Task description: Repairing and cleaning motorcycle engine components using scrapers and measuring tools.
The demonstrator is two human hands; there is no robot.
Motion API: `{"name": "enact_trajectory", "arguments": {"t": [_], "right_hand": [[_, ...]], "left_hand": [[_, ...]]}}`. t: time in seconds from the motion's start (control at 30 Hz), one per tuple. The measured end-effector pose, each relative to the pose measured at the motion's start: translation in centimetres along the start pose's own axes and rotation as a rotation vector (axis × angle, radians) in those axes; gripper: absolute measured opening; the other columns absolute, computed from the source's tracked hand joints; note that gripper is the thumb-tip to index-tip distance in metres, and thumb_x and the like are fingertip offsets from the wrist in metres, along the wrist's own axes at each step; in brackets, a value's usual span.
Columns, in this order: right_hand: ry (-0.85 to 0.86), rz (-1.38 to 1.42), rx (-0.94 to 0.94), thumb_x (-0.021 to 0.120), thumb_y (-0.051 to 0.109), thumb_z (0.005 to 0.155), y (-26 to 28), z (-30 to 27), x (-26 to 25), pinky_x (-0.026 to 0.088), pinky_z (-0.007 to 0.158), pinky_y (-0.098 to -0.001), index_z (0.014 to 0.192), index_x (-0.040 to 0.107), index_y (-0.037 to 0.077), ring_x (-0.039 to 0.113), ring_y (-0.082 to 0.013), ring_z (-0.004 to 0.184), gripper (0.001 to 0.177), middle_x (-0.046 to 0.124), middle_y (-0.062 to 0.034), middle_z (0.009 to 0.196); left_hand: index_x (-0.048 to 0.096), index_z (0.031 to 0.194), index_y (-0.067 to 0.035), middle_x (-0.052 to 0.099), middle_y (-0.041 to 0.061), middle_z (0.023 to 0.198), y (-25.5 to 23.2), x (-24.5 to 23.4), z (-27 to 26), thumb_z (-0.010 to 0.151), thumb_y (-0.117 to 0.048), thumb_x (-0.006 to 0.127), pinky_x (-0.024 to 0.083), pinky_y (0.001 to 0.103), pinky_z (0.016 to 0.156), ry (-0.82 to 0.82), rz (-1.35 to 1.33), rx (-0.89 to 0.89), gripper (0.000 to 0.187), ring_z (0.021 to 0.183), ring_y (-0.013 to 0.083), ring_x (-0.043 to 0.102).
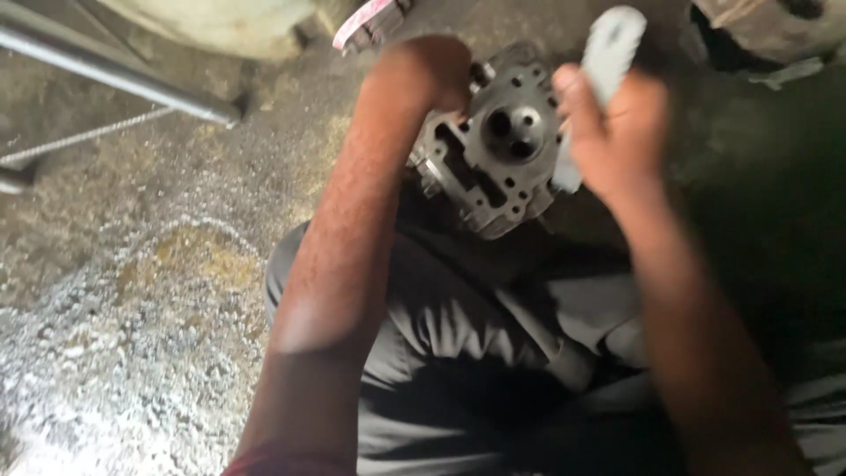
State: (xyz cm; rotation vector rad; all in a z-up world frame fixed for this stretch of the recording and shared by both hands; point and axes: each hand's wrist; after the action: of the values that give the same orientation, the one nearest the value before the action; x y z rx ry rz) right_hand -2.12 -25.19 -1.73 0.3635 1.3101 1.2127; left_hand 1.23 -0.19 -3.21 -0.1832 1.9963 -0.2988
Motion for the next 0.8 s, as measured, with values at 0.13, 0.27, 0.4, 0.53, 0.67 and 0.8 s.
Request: {"name": "enact_trajectory", "arguments": {"t": [0.13,0.27,0.4,0.53,0.67,0.8], "right_hand": [[0.012,-0.039,-0.065,0.067,0.017,0.111,-2.8,-0.3,2.0,0.049,0.059,-0.0292,0.102,0.073,0.001,0.064,-0.0091,0.066,0.019,0.068,-0.0028,0.077],[0.017,-0.146,-0.055,0.071,0.017,0.11,-2.2,0.5,1.1,0.046,0.057,-0.0294,0.096,0.072,0.0,0.059,-0.0117,0.062,0.022,0.065,-0.0047,0.072],[-0.006,-0.055,-0.038,0.068,0.016,0.115,-1.3,0.2,1.5,0.045,0.056,-0.0276,0.095,0.072,0.001,0.06,-0.0109,0.062,0.025,0.066,-0.0042,0.073],[-0.041,-0.056,-0.077,0.068,0.016,0.112,-4.5,-0.3,2.2,0.047,0.057,-0.0278,0.094,0.07,0.001,0.063,-0.0113,0.065,0.023,0.066,-0.0036,0.075],[-0.123,0.278,-0.139,0.062,0.011,0.114,-3.1,0.2,1.8,0.054,0.069,-0.0273,0.104,0.069,-0.001,0.067,-0.0116,0.077,0.018,0.07,-0.0043,0.089],[-0.125,0.148,-0.178,0.062,0.008,0.109,-2.6,0.0,2.4,0.053,0.067,-0.028,0.099,0.068,-0.002,0.067,-0.0114,0.075,0.016,0.069,-0.004,0.084]], "left_hand": [[0.078,0.105,-0.005,0.074,0.017,0.114,-0.8,-1.1,-0.8,0.08,-0.027,0.083,0.058,0.044,0.091,0.071,-0.02,-0.029,0.035,0.102,0.0324,0.074],[0.078,0.107,-0.005,0.073,0.019,0.117,-0.7,-1.5,-1.2,0.079,-0.024,0.084,0.057,0.043,0.093,0.069,-0.014,-0.021,0.035,0.106,0.0322,0.072],[0.077,0.107,-0.005,0.073,0.017,0.117,-1.4,-2.0,-2.2,0.081,-0.024,0.083,0.058,0.042,0.092,0.085,-0.064,-0.072,0.034,0.104,0.0311,0.073],[0.077,0.106,-0.003,0.074,0.018,0.114,-1.1,-1.7,-1.9,0.08,-0.025,0.084,0.057,0.042,0.093,0.103,-0.041,-0.052,0.035,0.103,0.031,0.074],[0.077,0.104,-0.004,0.074,0.018,0.112,-0.8,-1.6,-2.3,0.078,-0.025,0.084,0.058,0.042,0.09,0.059,-0.021,-0.047,0.034,0.103,0.0318,0.073],[0.078,0.101,-0.002,0.074,0.02,0.11,-0.5,-1.3,-0.5,0.077,-0.028,0.086,0.058,0.043,0.089,0.072,0.002,0.027,0.036,0.101,0.0337,0.074]]}}
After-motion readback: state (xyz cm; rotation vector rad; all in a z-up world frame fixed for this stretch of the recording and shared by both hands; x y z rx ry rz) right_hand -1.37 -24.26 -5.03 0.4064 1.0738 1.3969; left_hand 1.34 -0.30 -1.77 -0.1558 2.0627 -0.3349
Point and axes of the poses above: each hand's wrist, its own z-axis towards the middle knuckle, its own x-axis out of the palm, y = z × x
